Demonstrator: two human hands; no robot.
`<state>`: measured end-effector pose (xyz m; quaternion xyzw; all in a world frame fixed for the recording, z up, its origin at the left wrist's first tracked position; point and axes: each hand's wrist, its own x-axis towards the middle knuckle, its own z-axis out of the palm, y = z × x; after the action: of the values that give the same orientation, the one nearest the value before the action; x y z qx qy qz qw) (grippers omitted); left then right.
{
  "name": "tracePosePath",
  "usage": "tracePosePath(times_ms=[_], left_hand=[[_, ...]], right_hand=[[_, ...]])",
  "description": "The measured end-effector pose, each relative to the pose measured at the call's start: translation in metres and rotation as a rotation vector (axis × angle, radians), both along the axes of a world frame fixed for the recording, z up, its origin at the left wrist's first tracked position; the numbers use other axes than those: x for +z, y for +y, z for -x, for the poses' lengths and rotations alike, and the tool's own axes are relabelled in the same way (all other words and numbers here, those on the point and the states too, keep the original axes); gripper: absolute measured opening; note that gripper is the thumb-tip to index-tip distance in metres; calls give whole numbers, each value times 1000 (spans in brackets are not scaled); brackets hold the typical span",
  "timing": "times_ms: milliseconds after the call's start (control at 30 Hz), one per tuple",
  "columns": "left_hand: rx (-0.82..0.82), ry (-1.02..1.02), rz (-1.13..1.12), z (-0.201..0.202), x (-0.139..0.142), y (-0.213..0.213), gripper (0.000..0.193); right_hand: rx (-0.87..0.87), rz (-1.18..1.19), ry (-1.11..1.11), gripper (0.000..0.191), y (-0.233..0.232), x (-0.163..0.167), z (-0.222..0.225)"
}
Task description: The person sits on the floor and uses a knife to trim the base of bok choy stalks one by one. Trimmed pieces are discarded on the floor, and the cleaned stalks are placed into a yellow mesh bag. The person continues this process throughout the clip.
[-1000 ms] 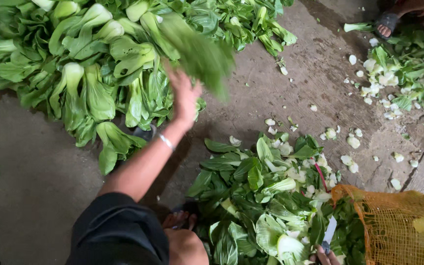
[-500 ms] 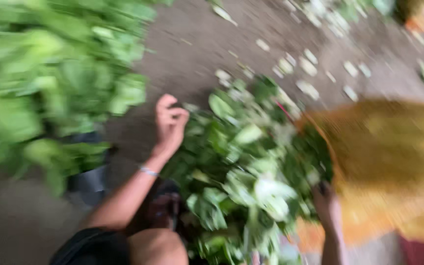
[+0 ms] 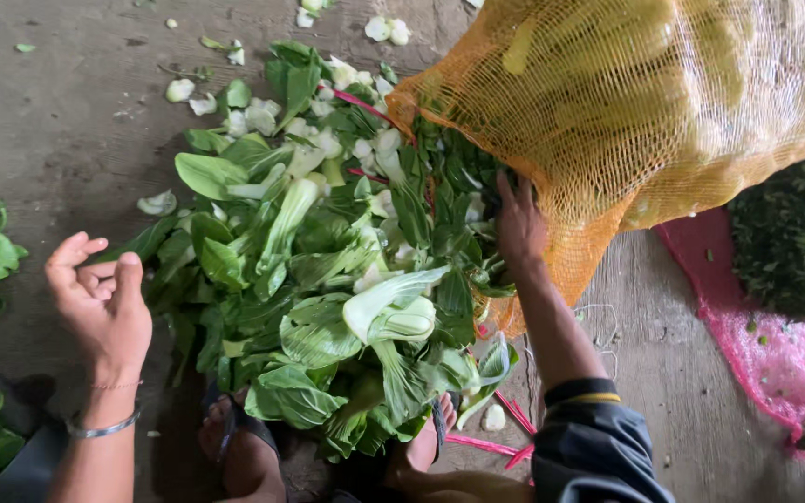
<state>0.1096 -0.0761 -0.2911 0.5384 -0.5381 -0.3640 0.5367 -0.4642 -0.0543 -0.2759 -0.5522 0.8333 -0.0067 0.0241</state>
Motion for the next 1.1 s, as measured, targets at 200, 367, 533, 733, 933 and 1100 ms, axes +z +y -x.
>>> tracePosePath(times_ms=[200, 367, 533, 733, 933, 1100], left_hand=[[-71, -112, -30, 7, 3, -1, 40], [-121, -103, -79, 16, 21, -2, 37], [-235, 59, -150, 42, 53, 5, 38], [-898, 360, -426, 106, 100, 19, 48], [-986, 1258, -806, 134, 141, 28, 82], [-619, 830, -278, 103, 143, 6, 54]], right_hand=[[-160, -267, 200, 45, -22, -21, 35], [-157, -255, 23, 18, -3, 4, 40], [87, 158, -551, 23, 18, 87, 6], [197, 222, -1516, 14, 22, 170, -92], [604, 42, -1481, 40, 42, 213, -200], [990, -130, -1016, 46, 59, 229, -250]])
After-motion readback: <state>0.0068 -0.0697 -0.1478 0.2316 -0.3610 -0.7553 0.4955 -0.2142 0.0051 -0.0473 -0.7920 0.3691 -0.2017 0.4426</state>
